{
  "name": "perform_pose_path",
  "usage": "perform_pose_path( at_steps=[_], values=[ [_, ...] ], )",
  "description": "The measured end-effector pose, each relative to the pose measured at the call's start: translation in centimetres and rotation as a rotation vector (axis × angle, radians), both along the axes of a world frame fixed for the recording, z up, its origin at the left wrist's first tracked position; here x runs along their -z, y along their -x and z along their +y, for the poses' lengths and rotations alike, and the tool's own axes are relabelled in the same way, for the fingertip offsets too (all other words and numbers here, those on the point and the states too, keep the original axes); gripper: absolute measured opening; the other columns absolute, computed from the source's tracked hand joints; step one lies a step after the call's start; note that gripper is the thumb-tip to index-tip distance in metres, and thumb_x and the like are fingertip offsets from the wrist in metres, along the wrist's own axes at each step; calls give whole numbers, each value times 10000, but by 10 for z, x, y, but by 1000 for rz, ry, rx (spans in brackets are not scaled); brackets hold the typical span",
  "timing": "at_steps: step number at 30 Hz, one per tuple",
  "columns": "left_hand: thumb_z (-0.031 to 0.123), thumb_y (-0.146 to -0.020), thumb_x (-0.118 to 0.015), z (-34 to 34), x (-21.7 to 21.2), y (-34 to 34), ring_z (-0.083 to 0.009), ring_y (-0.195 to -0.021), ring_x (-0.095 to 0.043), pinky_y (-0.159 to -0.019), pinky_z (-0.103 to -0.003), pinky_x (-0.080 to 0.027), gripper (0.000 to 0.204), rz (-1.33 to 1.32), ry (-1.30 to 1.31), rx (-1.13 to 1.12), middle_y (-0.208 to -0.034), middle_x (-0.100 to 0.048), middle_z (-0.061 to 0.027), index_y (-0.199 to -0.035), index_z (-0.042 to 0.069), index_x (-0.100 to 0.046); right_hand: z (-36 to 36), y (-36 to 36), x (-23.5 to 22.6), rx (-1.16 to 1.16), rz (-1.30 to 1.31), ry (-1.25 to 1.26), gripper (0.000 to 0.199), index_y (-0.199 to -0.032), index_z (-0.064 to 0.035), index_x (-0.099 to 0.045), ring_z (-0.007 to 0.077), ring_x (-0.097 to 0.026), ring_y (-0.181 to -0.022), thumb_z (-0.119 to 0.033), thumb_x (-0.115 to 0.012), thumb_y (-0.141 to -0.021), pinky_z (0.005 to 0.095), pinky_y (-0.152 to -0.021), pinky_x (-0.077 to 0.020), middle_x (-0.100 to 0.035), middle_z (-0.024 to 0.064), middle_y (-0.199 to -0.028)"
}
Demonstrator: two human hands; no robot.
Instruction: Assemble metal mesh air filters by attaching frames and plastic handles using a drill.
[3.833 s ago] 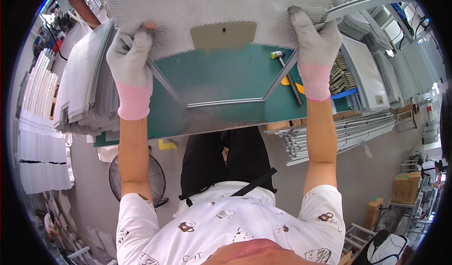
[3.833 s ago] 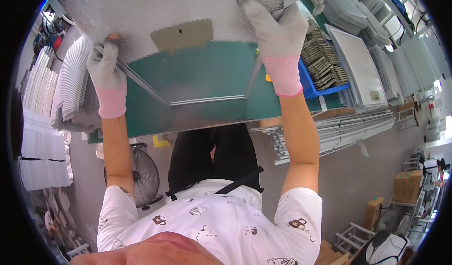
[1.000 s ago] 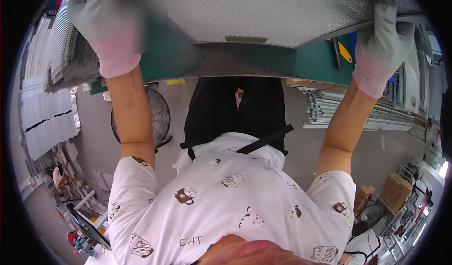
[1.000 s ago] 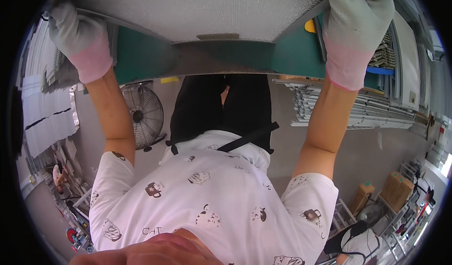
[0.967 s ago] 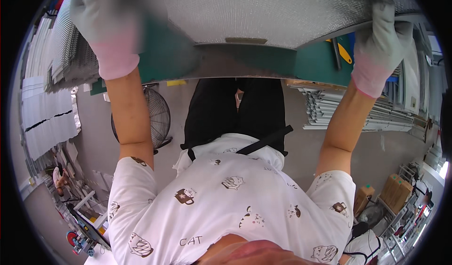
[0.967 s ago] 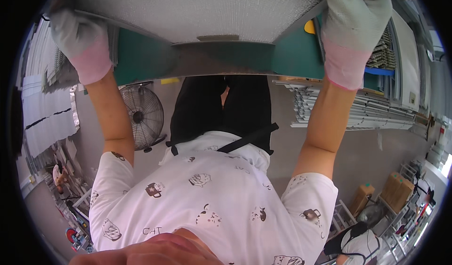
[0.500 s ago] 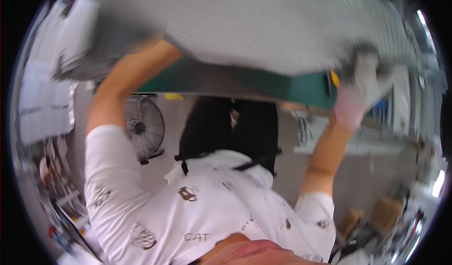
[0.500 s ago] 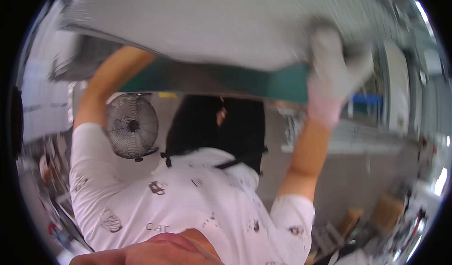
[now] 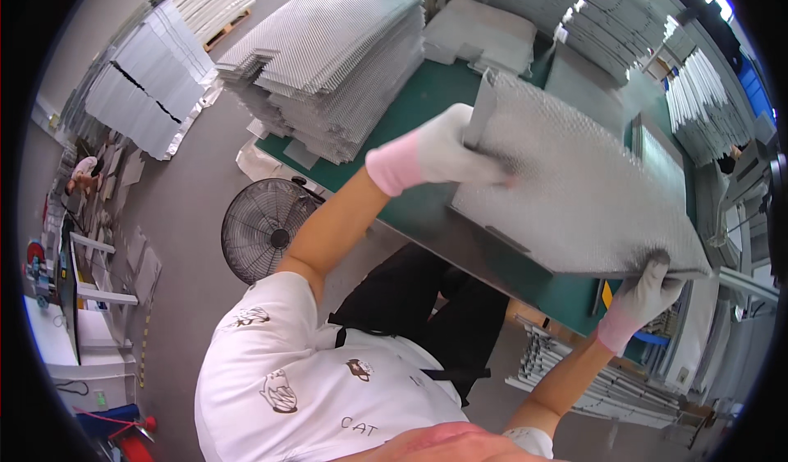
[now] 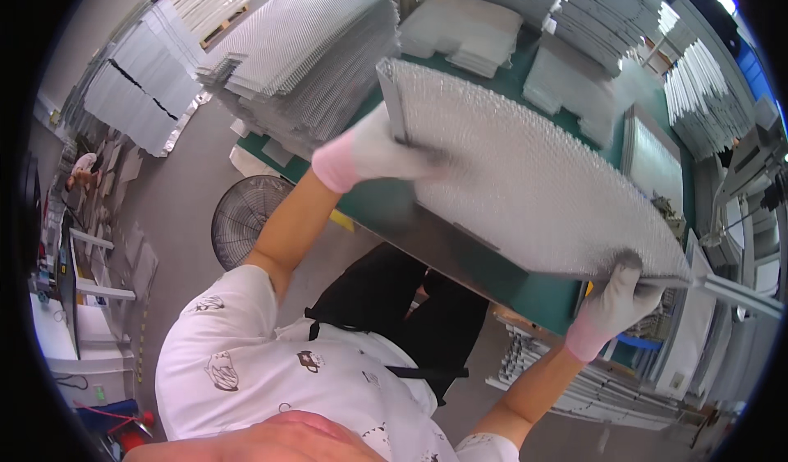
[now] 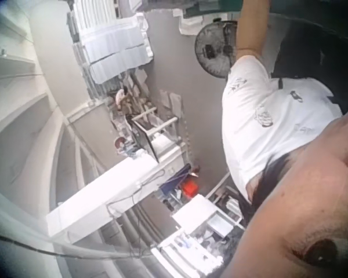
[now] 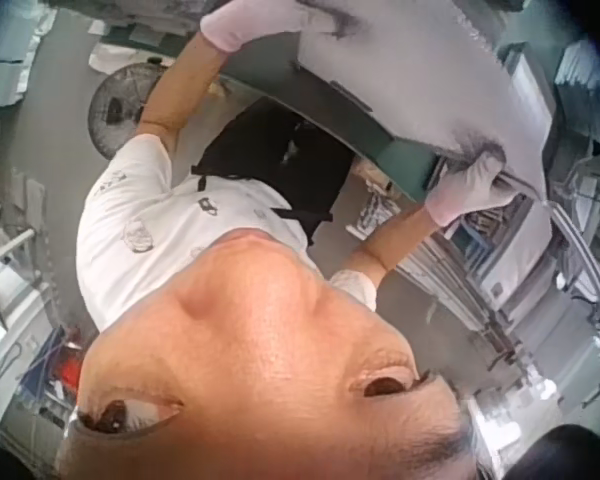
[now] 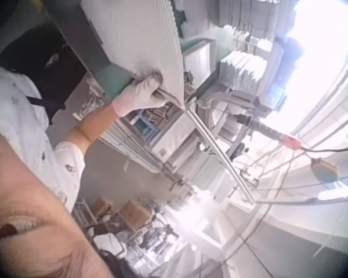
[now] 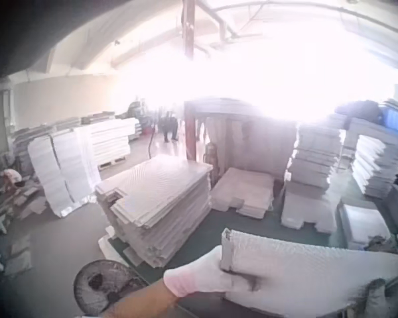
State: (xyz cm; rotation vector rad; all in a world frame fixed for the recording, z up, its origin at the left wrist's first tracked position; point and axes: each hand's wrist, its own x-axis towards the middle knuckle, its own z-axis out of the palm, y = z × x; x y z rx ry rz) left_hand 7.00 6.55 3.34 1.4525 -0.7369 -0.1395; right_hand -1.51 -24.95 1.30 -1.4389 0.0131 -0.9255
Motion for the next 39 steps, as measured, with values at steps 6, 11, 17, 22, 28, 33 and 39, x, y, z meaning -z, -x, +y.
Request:
perform_pose_path(
  at_steps=[6, 11, 17, 22, 28, 33, 39],
  values=[
    [80, -750, -724, -4, 27, -14, -124, -841, -638, -762, -267, -512, 230, -43, -230, -16, -859, -697, -78, -952, -23, -679, -2, -2, 41, -123, 482, 378, 228, -870, 58, -658, 84, -543, -710, -165, -656, -824, 259, -613, -448, -642, 30, -772],
    [91, -714, -750, 2, 132, -35, -165, -908, -615, -828, -295, -487, 312, 13, -499, 31, -930, -678, -98, -996, -3, -656, -21, -10, 143, -340, 607, 553, 169, -925, 3, -680, 134, -593, -703, -118, -662, -808, 278, -662, -469, -669, 111, -771],
    [135, -775, -726, 9, 153, -28, -210, -973, -604, -857, -323, -471, 292, -113, -567, 2, -1047, -658, -94, -1042, 41, -652, -9, 2, 131, -330, 865, 405, 150, -882, 14, -656, 73, -481, -608, -115, -694, -816, 254, -594, -435, -588, 26, -651],
    [115, -751, -605, 4, 158, -37, -228, -856, -547, -789, -313, -416, 153, -674, -725, 103, -825, -582, -46, -887, 109, -675, -18, 5, 140, -284, 381, 987, 192, -883, -126, -701, 250, -533, -909, -87, -666, -698, 313, -808, -442, -566, 77, -867],
    [77, -762, -586, 11, 163, -36, -212, -866, -540, -849, -329, -388, 173, -791, -771, 90, -878, -601, -48, -881, 146, -690, -12, 3, 132, -404, 571, 1017, 273, -976, -218, -712, 245, -479, -944, -79, -671, -745, 295, -858, -430, -540, 91, -942],
    [98, -792, -589, 5, 151, -39, -213, -862, -543, -825, -316, -403, 131, -707, -816, 85, -876, -599, -52, -882, 118, -682, -15, -8, 134, -398, 488, 1013, 261, -966, -204, -700, 253, -479, -939, -74, -689, -740, 296, -823, -432, -548, 84, -927],
    [209, -810, -675, 6, 144, -25, -233, -966, -606, -861, -317, -466, 338, -68, -696, -16, -1015, -655, -128, -1102, 46, -625, -17, -12, 148, -407, 648, 501, 266, -992, 0, -625, 150, -573, -829, -154, -727, -800, 317, -763, -460, -649, 68, -890]
  ],
)
